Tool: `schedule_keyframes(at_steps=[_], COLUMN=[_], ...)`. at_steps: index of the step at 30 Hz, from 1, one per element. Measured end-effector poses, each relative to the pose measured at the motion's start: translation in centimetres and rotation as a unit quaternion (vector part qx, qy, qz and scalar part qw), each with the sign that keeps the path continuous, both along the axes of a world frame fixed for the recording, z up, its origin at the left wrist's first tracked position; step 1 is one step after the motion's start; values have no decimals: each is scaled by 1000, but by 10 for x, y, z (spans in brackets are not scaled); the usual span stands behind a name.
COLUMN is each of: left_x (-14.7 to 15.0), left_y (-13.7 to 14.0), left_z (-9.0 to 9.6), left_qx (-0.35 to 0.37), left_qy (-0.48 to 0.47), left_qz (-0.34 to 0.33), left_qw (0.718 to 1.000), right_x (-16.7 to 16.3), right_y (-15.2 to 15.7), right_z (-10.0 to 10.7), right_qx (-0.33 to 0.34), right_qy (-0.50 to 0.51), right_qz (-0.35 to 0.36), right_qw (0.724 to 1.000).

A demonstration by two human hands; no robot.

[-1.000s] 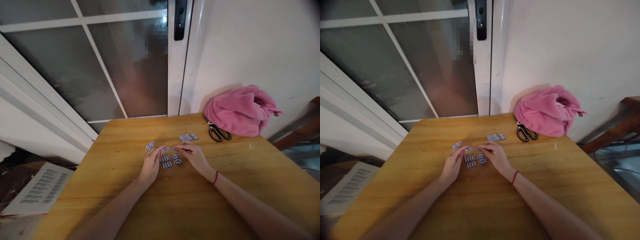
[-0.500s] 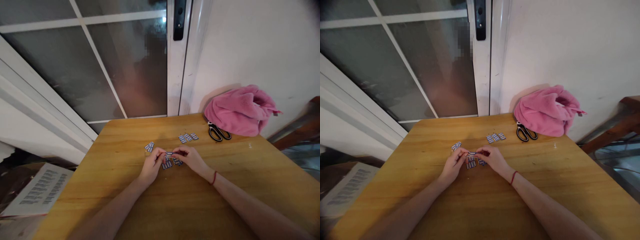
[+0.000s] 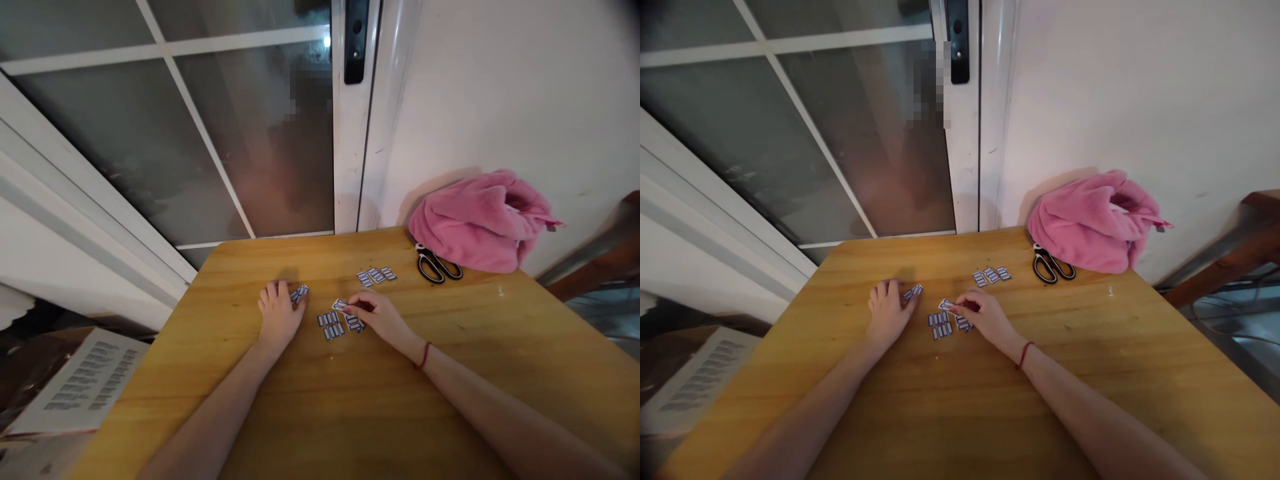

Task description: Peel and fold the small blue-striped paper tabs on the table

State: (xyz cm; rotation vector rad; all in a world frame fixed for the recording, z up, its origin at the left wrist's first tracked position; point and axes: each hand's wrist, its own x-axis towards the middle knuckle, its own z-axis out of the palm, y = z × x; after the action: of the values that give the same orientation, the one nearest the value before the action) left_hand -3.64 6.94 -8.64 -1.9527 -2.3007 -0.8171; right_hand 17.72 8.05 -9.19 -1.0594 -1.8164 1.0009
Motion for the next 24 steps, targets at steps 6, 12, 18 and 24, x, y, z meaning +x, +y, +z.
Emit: schedule_keyframes(at_steps=[6,12,18,24], left_x=[-1,-2,-6,0], left_y=[5,7,10,5], left_z=[-7,-7,-11,-5], left_qx=[-71,-66,-9,-2], left_qy=[29,-26,-144,-335], left_qz=[16,-4,-130,-133], left_qw=[997,997,981,933], right_x=[-1,0,-1,-2], right_y=[2,1,2,2], right_z=[-4,-3,-2,-1], right_qx=[-31,-37,-56,-71], right_qy=[23,23,31,32], right_qz=[-13,-23,-18,-10], right_qw=[999,999,998,997])
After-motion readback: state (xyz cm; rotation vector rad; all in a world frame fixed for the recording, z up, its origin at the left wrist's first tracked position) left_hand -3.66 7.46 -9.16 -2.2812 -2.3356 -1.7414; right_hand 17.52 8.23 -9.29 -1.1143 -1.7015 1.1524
